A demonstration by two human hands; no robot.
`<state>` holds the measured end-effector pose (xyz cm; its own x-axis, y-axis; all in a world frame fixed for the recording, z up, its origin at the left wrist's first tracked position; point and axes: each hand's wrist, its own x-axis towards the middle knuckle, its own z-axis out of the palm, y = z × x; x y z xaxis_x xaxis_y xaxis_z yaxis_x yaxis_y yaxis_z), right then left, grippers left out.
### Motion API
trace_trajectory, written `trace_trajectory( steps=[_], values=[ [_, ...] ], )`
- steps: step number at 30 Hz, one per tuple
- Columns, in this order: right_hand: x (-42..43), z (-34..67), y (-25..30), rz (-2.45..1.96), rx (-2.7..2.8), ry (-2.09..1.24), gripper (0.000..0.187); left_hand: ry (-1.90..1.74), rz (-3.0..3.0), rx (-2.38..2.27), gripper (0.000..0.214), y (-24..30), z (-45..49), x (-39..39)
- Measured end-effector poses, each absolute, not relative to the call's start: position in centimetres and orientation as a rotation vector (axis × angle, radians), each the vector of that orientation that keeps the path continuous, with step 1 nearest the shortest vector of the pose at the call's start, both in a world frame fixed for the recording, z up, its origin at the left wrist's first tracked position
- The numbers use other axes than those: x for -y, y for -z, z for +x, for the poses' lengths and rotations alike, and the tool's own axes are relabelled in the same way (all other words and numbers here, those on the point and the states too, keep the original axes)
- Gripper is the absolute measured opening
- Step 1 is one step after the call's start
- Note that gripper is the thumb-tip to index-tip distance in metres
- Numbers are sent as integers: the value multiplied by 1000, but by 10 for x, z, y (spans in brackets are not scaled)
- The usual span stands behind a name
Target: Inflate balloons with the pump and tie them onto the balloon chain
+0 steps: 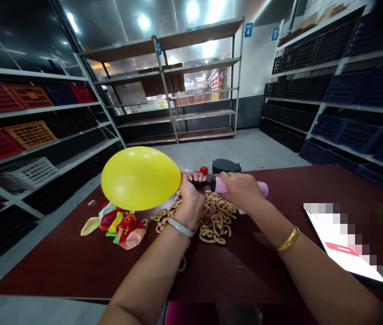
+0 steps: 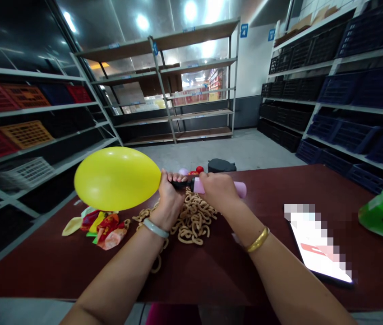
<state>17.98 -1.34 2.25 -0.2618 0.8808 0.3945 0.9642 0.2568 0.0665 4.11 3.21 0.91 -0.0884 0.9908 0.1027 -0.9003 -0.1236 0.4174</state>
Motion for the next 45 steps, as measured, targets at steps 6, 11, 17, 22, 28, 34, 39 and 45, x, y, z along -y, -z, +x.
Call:
trace_trajectory(
  steps=[6,11,17,22,28,34,39,45],
  values=[
    [15,183,-24,-1547,2367,360,60,-1599,408,-330,49,-8,35,-36],
    [15,179,-19,-1503,2400,327,50,-1624,414,-439,48,-6,31,-42],
    [3,194,-15,-1569,2325,273,49,-1654,375,-528,44,-8,5,-60],
    [-17,228,-9,-1947,2157,168,51,-1499,497,-496,45,-6,-7,-67],
    [-30,265,10,-2307,2124,-159,54,-1186,707,-358,43,-8,3,-57],
    [-26,251,-2,-2033,2062,-16,48,-1005,927,-568,45,-5,14,-47],
    [-13,198,-17,-1143,1933,-331,37,-1029,1249,-823,30,6,41,-32],
    [4,173,-10,-920,1485,-1352,36,-793,1637,-799,35,13,55,-22]
  ],
)
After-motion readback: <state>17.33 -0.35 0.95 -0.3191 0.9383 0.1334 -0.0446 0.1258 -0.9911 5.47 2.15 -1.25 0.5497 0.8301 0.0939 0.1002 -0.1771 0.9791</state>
